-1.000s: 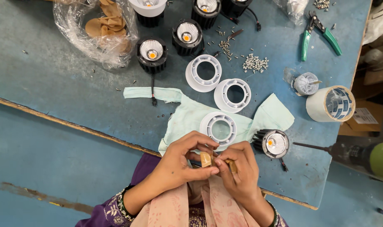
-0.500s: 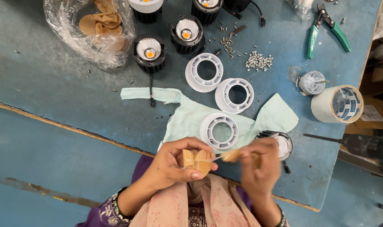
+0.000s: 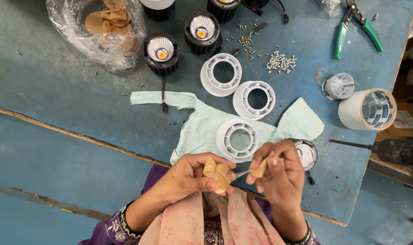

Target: The person assembles LED light fixtures by hand. They place small circular inserts into white plastic housings, then attach black heat-sink bodies and secure them with screws using a screwdriver.

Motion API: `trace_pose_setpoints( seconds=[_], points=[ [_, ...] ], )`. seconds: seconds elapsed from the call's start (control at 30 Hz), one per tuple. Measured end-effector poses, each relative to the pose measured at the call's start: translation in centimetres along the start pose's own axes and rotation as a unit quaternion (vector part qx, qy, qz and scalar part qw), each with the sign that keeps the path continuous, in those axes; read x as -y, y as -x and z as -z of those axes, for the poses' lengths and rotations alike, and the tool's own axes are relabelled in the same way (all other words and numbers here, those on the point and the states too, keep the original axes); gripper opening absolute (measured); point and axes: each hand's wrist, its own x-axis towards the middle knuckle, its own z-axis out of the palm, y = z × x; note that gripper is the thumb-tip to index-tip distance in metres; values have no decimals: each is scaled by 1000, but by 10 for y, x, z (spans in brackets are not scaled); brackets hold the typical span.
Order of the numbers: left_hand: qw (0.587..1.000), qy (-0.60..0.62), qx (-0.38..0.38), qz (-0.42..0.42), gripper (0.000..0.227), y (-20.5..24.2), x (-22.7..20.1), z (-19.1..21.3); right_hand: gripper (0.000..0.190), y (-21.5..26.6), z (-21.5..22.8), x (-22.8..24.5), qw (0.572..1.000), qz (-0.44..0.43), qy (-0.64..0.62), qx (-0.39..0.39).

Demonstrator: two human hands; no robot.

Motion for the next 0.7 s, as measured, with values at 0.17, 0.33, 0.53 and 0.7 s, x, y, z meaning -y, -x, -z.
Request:
trace_pose_setpoints(
  seconds=[0.17, 0.33, 0.53, 0.7],
  points=[
    [1000, -3, 15, -8, 54, 1, 1, 1, 17, 4, -15, -5, 986, 15, 161, -40],
    [998, -57, -31, -22, 53, 1, -1, -4, 21, -1, -24, 11, 870, 93, 476, 85],
    [958, -264, -80, -77, 54, 4, -12, -17, 25, -8, -35, 30, 813, 76, 563, 131],
    [955, -276, -72, -74, 55, 4, -14, -20, 21, -8, -36, 30, 809, 109, 564, 128]
  ],
)
